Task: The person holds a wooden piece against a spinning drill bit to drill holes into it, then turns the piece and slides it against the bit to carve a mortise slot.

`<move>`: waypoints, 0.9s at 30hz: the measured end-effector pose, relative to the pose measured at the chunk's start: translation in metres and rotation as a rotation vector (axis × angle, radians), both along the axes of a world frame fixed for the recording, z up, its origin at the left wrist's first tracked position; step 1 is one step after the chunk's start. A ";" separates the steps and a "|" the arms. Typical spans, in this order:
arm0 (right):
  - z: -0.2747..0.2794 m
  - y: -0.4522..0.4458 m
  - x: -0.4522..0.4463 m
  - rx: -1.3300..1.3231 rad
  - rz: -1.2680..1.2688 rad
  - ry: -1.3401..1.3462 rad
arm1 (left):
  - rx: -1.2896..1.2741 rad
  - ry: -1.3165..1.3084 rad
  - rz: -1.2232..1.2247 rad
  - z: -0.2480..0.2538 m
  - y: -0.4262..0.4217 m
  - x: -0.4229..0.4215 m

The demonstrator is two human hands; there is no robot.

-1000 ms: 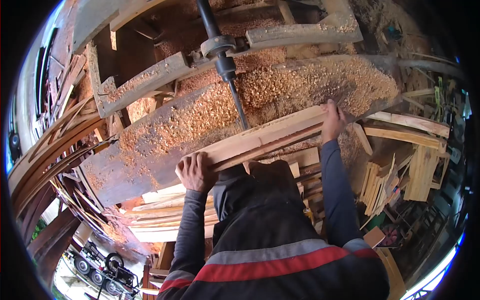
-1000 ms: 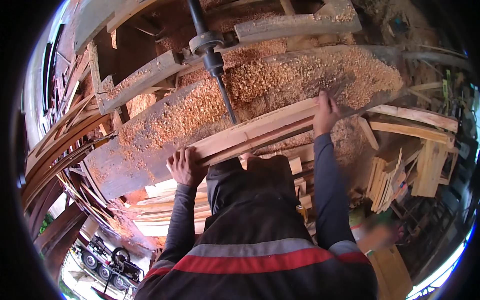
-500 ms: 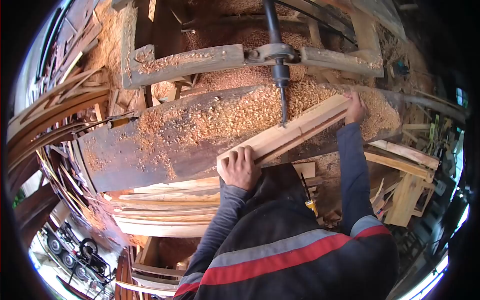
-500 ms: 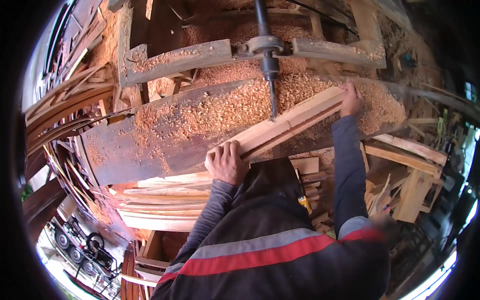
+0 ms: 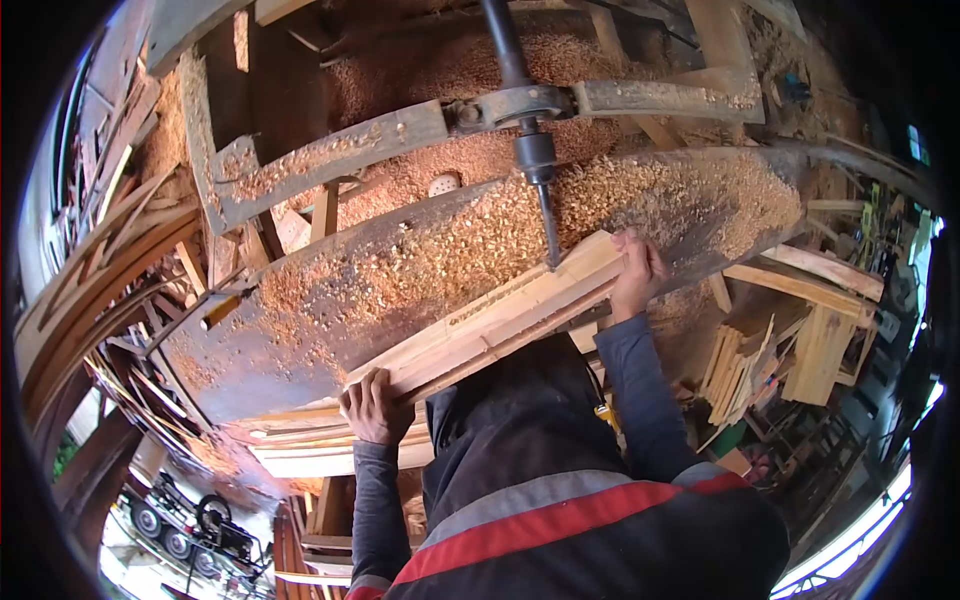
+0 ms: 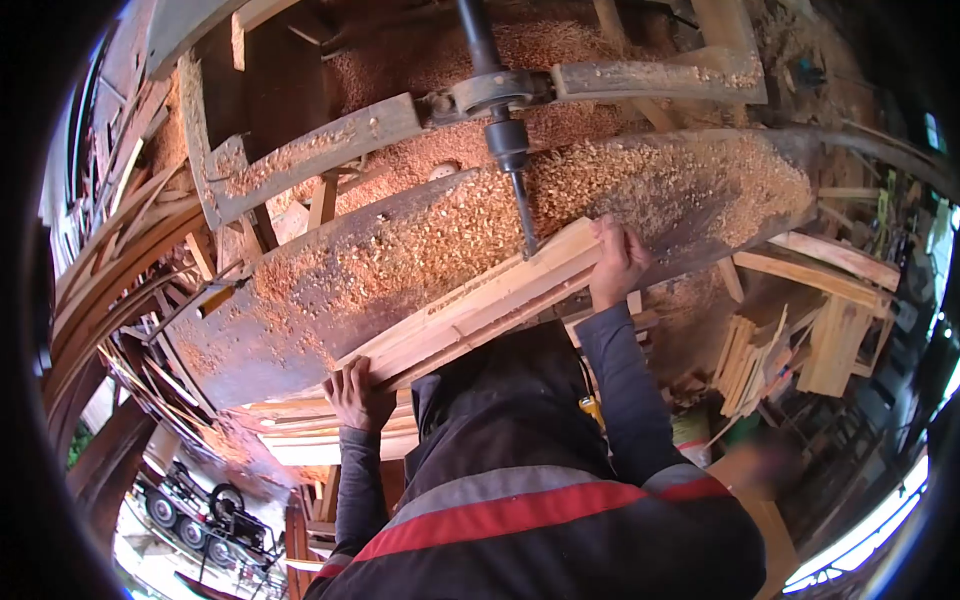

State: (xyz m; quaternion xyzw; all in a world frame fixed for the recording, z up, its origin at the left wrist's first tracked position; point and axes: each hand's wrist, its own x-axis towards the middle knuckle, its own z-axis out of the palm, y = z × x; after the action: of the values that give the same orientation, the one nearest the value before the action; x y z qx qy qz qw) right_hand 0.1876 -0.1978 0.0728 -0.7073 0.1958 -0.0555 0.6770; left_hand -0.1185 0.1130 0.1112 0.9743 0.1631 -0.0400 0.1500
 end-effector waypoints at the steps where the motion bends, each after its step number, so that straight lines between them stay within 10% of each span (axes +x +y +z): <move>1: 0.000 -0.003 -0.001 -0.002 -0.011 0.054 | 0.015 -0.008 0.010 0.000 -0.002 0.000; 16: -0.008 -0.174 0.064 -0.422 0.006 -0.006 | -0.140 -0.058 -0.171 -0.007 -0.090 0.126; 27: 0.000 -0.188 0.016 -0.019 -0.233 0.012 | -0.112 -0.100 -0.197 -0.003 -0.115 0.098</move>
State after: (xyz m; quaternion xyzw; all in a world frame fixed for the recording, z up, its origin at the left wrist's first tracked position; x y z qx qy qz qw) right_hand 0.2040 -0.3855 0.0729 -0.6863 0.2803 -0.1312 0.6582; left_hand -0.0208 -0.0017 0.1085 0.9765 0.0566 -0.0147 0.2075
